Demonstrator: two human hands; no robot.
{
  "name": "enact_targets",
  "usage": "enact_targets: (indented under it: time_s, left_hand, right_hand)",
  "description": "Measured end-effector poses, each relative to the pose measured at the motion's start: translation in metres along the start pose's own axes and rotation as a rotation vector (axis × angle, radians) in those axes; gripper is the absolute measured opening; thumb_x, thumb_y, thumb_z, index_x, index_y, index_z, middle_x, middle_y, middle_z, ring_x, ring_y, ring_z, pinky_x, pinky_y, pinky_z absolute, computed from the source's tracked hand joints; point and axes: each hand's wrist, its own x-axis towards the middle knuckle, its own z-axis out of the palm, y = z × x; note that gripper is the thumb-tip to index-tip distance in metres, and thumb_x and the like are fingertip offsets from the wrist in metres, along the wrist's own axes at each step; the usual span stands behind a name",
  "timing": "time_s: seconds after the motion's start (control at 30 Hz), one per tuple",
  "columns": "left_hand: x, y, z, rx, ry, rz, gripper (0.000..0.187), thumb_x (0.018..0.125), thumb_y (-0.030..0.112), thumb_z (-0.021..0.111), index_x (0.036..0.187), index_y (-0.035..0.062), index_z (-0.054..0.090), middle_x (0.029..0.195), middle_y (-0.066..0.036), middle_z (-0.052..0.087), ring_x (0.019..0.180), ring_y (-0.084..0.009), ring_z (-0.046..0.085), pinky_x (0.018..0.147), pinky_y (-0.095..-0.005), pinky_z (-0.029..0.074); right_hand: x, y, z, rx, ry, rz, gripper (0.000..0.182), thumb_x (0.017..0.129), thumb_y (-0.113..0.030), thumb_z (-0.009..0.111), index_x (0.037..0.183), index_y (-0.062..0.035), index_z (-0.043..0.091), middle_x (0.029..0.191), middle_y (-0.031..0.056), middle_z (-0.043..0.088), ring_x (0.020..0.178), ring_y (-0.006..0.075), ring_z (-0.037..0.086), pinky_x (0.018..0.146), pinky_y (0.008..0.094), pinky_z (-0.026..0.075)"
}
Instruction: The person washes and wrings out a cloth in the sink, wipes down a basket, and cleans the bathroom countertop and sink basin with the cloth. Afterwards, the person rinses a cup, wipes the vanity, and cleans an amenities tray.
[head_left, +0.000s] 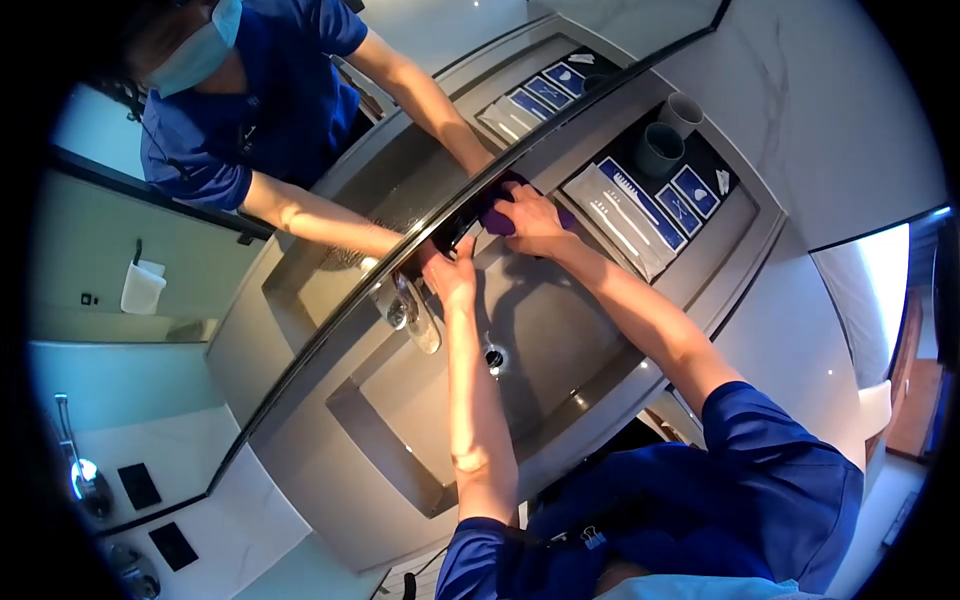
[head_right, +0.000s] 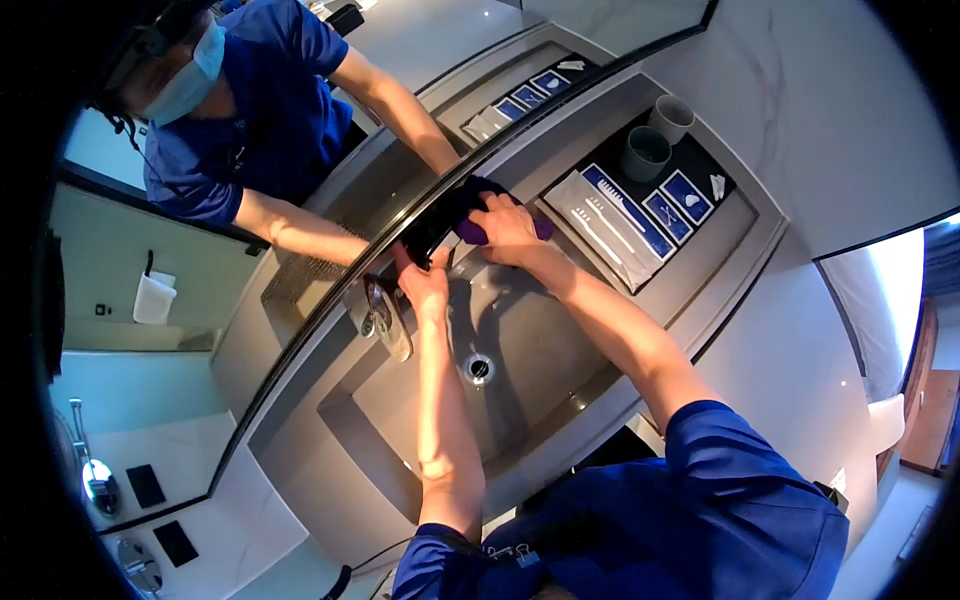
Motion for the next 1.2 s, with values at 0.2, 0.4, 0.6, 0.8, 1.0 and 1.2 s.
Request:
enact_targets:
  time_s: [0.2, 0.4, 0.6, 0.8, 1.0, 1.2]
  left_hand:
    - [-0.031, 0.016, 0.0, 0.036, 0.147, -0.039, 0.076, 0.078, 0.013, 0.065, 0.138, -0.0006, 0.019, 0.125, -0.031, 0.041, 0.113, -0.04, 0.043, 0.096, -0.0413, 0.032]
    - [-0.137, 0.009, -0.039, -0.711, -0.05, -0.591, 0.049, 0.089, 0.023, 0.053, 0.13, 0.0009, 0.036, 0.122, -0.014, 0.048, 0.111, -0.0266, 0.049, 0.094, -0.0362, 0.04]
    - [-0.187, 0.01, -0.113, -1.069, -0.144, -0.721, 0.038, 0.087, 0.018, 0.057, 0.12, -0.0005, 0.047, 0.109, -0.013, 0.057, 0.097, -0.0237, 0.059, 0.086, -0.0362, 0.048]
    - [-0.171, 0.062, -0.184, -0.45, -0.176, -0.252, 0.034, 0.075, -0.001, 0.065, 0.107, -0.0026, 0.054, 0.099, -0.009, 0.061, 0.09, -0.0159, 0.058, 0.08, -0.029, 0.047]
    - [-0.135, 0.14, -0.257, -0.772, -0.162, -0.141, 0.043, 0.071, -0.004, 0.068, 0.11, -0.002, 0.05, 0.096, -0.004, 0.059, 0.086, -0.013, 0.057, 0.077, -0.0242, 0.046]
    - [-0.115, 0.235, -0.334, -0.905, -0.019, 0.234, 0.04, 0.081, 0.025, 0.058, 0.107, -0.0041, 0.048, 0.092, -0.011, 0.058, 0.091, -0.0196, 0.057, 0.081, -0.0299, 0.046]
  right_hand:
    - [-0.037, -0.029, 0.047, 0.223, 0.583, 0.235, 0.049, 0.058, -0.013, 0.068, 0.104, -0.005, 0.054, 0.112, 0.0164, 0.046, 0.104, 0.0364, 0.045, 0.086, 0.0423, 0.042]
    - [-0.124, -0.055, 0.09, 1.122, 0.206, 0.334, 0.041, 0.061, -0.015, 0.068, 0.095, 0.001, 0.051, 0.084, 0.0138, 0.053, 0.086, 0.0254, 0.053, 0.076, 0.0361, 0.044]
    - [-0.151, -0.109, -0.022, 0.807, -0.148, -0.194, 0.041, 0.083, -0.027, 0.063, 0.111, 0.0014, 0.054, 0.106, 0.011, 0.06, 0.094, 0.0179, 0.055, 0.084, 0.0314, 0.044]
    - [-0.149, -0.145, -0.13, 1.522, -0.28, 0.079, 0.031, 0.088, -0.018, 0.056, 0.114, 0.0008, 0.053, 0.098, 0.0035, 0.059, 0.09, 0.0095, 0.053, 0.081, 0.0261, 0.044]
    - [-0.141, -0.18, -0.197, 1.666, -0.376, -0.061, 0.048, 0.083, -0.017, 0.06, 0.123, 0.0035, 0.044, 0.112, 0.0101, 0.057, 0.102, 0.0153, 0.054, 0.09, 0.0279, 0.042]
    - [-0.137, -0.186, -0.114, 1.61, -1.215, -0.723, 0.064, 0.071, -0.019, 0.072, 0.123, 0.0039, 0.043, 0.102, 0.0099, 0.061, 0.089, 0.0155, 0.059, 0.08, 0.0275, 0.047]
